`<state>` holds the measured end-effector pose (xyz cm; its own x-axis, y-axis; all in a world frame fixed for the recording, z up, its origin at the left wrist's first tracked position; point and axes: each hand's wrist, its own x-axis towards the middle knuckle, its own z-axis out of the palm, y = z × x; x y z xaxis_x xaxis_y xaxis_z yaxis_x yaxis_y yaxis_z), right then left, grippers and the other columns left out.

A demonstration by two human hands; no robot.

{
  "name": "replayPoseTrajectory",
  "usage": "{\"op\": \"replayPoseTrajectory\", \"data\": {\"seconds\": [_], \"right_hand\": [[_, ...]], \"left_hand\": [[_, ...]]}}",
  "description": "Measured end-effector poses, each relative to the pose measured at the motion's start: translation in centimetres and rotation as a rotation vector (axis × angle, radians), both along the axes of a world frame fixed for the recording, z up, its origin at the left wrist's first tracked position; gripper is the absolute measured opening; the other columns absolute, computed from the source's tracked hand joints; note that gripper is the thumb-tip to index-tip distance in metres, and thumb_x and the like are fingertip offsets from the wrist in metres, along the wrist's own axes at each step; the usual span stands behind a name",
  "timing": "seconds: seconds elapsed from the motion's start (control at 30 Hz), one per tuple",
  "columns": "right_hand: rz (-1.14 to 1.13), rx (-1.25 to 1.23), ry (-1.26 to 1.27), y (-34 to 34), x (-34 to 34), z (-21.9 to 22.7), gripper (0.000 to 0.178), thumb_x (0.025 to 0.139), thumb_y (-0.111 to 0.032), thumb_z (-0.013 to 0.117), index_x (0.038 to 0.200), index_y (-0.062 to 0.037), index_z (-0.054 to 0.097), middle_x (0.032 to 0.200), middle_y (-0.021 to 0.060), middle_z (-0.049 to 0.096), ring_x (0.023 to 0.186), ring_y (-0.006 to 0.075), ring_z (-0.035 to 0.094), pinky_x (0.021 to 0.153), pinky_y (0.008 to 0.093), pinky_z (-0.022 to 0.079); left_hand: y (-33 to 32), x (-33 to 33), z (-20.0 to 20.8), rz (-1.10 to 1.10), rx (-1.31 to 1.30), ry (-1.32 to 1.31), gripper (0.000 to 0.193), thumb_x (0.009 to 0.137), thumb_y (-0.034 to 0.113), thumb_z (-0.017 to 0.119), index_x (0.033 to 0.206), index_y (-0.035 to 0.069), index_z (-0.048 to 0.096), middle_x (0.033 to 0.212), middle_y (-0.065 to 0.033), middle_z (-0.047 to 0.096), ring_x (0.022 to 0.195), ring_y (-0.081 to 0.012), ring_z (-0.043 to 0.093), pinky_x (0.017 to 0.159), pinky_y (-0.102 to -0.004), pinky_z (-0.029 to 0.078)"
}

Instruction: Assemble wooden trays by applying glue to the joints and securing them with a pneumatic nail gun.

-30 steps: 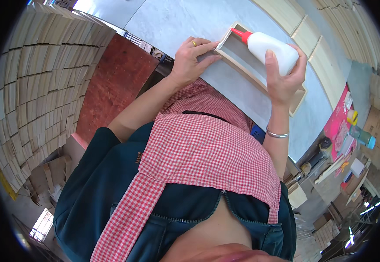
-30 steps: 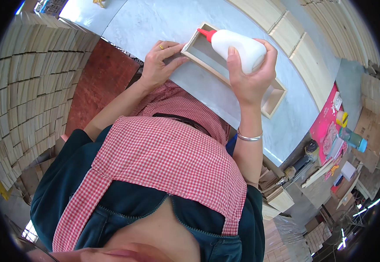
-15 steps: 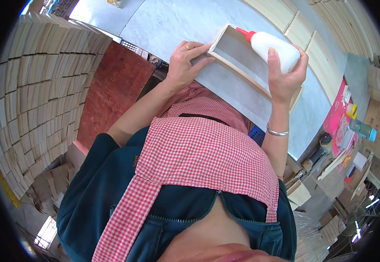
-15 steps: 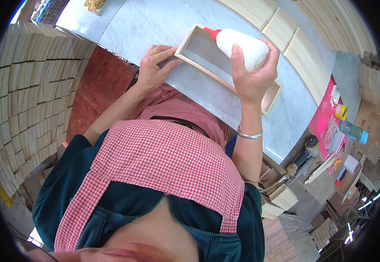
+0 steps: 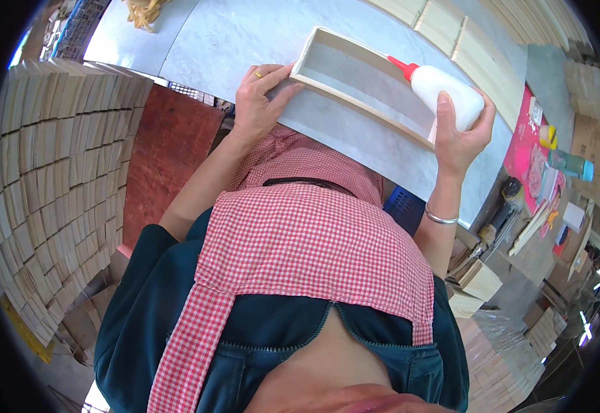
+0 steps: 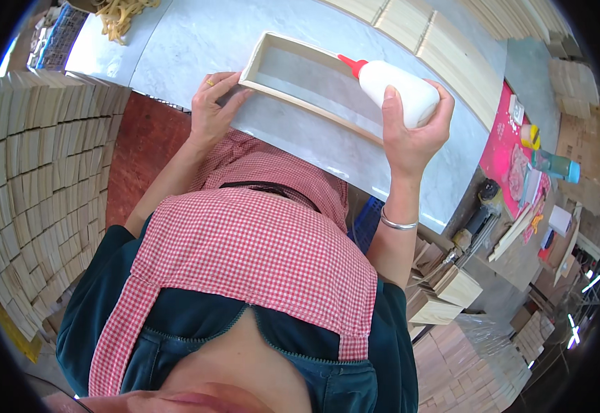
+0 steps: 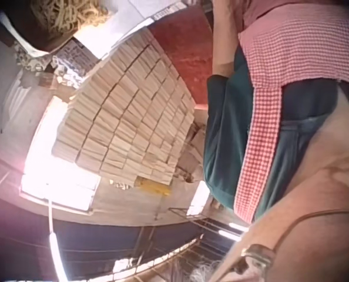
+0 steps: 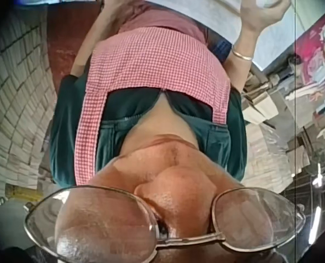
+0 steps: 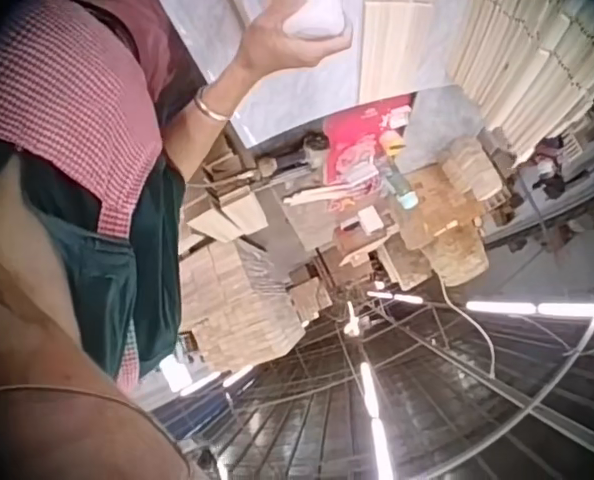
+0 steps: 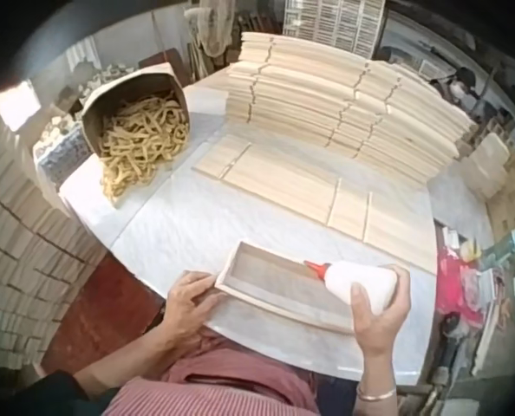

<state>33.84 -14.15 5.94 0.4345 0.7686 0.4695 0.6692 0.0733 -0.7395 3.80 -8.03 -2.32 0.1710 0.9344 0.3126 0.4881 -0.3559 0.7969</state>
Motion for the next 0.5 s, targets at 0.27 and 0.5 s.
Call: {"op": "replayPoseTrajectory", "data": {"seconds": [0.27,0.5], "right_hand": [[-0.129,-0.014,-0.046,-3.4,3.2,0.5,0.047,0.083,-0.022,0.081,0.118,-0.0037,0.057,0.107,0.0132,0.065,0.093,0.0261,0.064,0.081,0.0364,0.054],[-0.235,-0.022,-0.092,-6.0,5.6,0.6,0.045,0.085,-0.023,0.080,0.118,-0.0018,0.059,0.108,0.0144,0.066,0.094,0.0251,0.064,0.082,0.0353,0.054]], "left_hand": [[-0.2,0.2,0.1,0.000,-0.065,-0.030,0.036,0.085,0.011,0.079,0.120,0.004,0.075,0.109,-0.0082,0.070,0.092,-0.0180,0.059,0.078,-0.0275,0.053],[-0.1,-0.3,-0.6,0.004,-0.048,0.004,0.036,0.086,0.011,0.079,0.121,0.003,0.074,0.110,-0.0085,0.069,0.092,-0.0177,0.060,0.079,-0.0272,0.052]]}}
